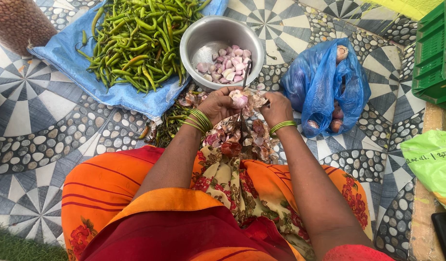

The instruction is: The person sits on the floor and peels small red onions using a knife. Peeled onions are placed into a metal bowl, while the skins are discarded onto the floor.

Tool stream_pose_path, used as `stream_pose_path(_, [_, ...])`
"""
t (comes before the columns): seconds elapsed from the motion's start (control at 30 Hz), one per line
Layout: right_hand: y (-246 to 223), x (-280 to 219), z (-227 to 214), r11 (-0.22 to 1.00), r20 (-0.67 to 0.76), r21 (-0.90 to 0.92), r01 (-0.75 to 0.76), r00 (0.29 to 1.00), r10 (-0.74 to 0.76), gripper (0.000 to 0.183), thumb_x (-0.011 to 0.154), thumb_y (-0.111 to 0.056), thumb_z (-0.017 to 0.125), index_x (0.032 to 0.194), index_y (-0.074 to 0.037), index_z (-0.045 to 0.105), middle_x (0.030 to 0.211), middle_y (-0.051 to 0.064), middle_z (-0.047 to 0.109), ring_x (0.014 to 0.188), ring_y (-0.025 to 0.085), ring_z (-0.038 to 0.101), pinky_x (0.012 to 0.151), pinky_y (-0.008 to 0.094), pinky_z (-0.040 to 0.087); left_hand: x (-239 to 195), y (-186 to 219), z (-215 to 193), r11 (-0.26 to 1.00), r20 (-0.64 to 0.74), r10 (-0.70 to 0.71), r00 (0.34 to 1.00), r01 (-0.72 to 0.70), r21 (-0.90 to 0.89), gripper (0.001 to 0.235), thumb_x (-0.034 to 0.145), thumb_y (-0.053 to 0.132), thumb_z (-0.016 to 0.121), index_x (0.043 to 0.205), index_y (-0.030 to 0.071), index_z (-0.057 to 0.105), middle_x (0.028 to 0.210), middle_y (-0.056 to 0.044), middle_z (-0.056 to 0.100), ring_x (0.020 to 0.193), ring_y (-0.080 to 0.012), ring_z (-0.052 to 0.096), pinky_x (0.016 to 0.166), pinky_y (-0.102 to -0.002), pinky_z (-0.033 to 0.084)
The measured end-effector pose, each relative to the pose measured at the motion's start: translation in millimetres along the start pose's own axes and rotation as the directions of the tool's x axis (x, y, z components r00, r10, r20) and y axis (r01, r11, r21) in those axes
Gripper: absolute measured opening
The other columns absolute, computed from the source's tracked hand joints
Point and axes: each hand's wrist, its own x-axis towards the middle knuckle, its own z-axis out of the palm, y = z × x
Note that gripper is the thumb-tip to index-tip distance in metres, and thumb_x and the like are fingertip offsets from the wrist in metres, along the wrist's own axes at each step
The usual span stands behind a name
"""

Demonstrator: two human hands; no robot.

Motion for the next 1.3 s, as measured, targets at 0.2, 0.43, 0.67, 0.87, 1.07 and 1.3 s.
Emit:
stream_pose_path(0.2, [-58.9, -12.7, -24.3, 0.958, -0.111, 0.160, 0.236, 0.969, -0.220, 0.015, 0.086, -0.012, 0.075, 0.099, -0.006, 0.075, 0.094, 0.013, 0.072, 0.084, 0.027, 0.070, 0.078, 0.040, 0.056, 4.1, -1.8, 1.9, 0.992, -0.068, -0.022, 0.997, 0.031, 0.124, 0.053, 0.088, -0.003, 0.064, 0.139, 0.005, 0.056, 0.112, -0.010, 0.069, 0.094, -0.0170, 0.072, 0.086, -0.032, 0.062])
stream_pose_path(0.43, [-35.9, -7.0, -3.4, 0.974, -0.072, 0.180, 0.140, 0.989, -0.129, 0.011, 0.081, -0.006, 0.069, 0.092, -0.004, 0.071, 0.092, 0.012, 0.073, 0.085, 0.025, 0.072, 0.079, 0.039, 0.059, -1.5, -1.5, -2.9, 0.998, -0.001, -0.043, 0.999, 0.043, -0.048, 0.051, 0.085, 0.006, 0.051, 0.136, 0.003, 0.053, 0.109, -0.012, 0.071, 0.090, -0.0192, 0.073, 0.080, -0.036, 0.063])
stream_pose_path(0.67, [-20.3, -0.2, -0.2, 0.997, 0.004, 0.063, 0.040, 0.999, -0.040, 0.019, 0.082, -0.007, 0.073, 0.099, -0.012, 0.080, 0.099, 0.011, 0.073, 0.086, 0.025, 0.072, 0.082, 0.039, 0.058, 2.5, -10.9, -13.8, 0.992, 0.070, -0.008, 0.998, 0.016, -0.126, 0.046, 0.101, 0.011, 0.063, 0.144, 0.000, 0.053, 0.099, -0.011, 0.067, 0.084, -0.0158, 0.070, 0.086, -0.035, 0.064])
stream_pose_path(0.87, [-41.1, -1.6, -10.2, 0.851, 0.128, 0.503, -0.151, 0.987, 0.100, 0.029, 0.084, -0.014, 0.079, 0.111, -0.008, 0.071, 0.099, 0.005, 0.074, 0.081, 0.014, 0.072, 0.069, 0.030, 0.061, 12.4, -12.7, -17.4, 0.999, -0.023, 0.010, 1.000, -0.011, -0.044, 0.043, 0.096, 0.009, 0.067, 0.136, 0.003, 0.053, 0.106, -0.009, 0.071, 0.089, -0.0157, 0.073, 0.087, -0.035, 0.065])
stream_pose_path(1.07, [-16.1, 5.8, 6.9, 0.761, 0.121, 0.607, -0.229, 0.973, 0.196, 0.012, 0.087, -0.005, 0.073, 0.098, -0.005, 0.073, 0.087, 0.005, 0.075, 0.075, 0.013, 0.069, 0.068, 0.032, 0.059, 1.2, -7.8, -15.1, 0.995, -0.011, -0.005, 1.000, 0.004, -0.101, 0.039, 0.095, 0.005, 0.060, 0.132, 0.000, 0.052, 0.111, -0.015, 0.072, 0.094, -0.0202, 0.075, 0.086, -0.035, 0.065])
stream_pose_path(1.3, [-9.1, 6.5, -8.6, 0.980, 0.117, 0.135, -0.144, 0.985, 0.129, 0.020, 0.080, -0.016, 0.081, 0.100, -0.012, 0.078, 0.099, 0.008, 0.073, 0.085, 0.016, 0.071, 0.082, 0.035, 0.057, -5.1, -1.4, -11.0, 0.992, 0.112, -0.022, 0.993, 0.036, -0.118, 0.053, 0.091, 0.004, 0.056, 0.143, 0.001, 0.051, 0.112, -0.017, 0.072, 0.094, -0.0210, 0.076, 0.083, -0.033, 0.066])
